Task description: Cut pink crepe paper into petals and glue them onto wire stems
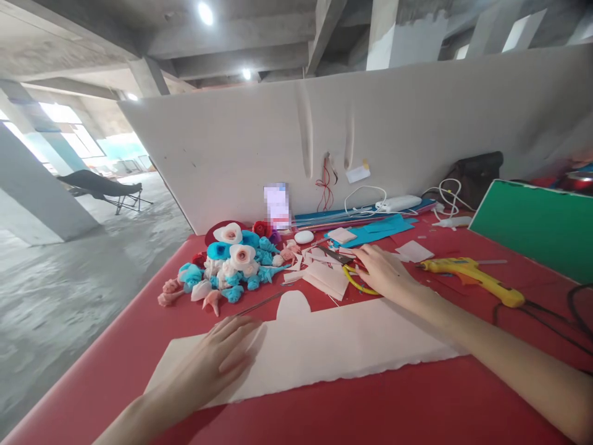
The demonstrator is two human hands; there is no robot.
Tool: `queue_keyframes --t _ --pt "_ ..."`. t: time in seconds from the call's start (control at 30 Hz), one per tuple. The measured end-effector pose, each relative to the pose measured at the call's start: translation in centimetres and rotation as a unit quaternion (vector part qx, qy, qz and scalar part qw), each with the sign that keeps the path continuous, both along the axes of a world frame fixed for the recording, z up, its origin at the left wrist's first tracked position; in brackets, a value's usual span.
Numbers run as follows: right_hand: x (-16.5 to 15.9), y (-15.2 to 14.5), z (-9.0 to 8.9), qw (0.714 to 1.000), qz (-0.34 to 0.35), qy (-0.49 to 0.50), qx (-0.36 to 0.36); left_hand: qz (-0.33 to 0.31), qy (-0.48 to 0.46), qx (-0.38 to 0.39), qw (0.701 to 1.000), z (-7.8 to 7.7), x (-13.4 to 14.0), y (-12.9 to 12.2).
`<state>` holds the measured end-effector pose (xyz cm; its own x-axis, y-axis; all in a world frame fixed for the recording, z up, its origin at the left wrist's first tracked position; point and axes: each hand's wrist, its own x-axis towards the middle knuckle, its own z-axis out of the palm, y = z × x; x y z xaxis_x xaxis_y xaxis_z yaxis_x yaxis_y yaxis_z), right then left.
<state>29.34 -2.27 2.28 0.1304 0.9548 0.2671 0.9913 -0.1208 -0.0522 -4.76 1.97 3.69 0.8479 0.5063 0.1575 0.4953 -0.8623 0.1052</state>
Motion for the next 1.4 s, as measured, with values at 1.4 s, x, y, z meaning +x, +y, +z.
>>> queue_keyframes --t 1.4 --pt "1.0 -9.0 -3.3 0.976 0.146 0.024 0.159 -0.018 -0.119 0.068 0.990 -0.4 -0.9 0.5"
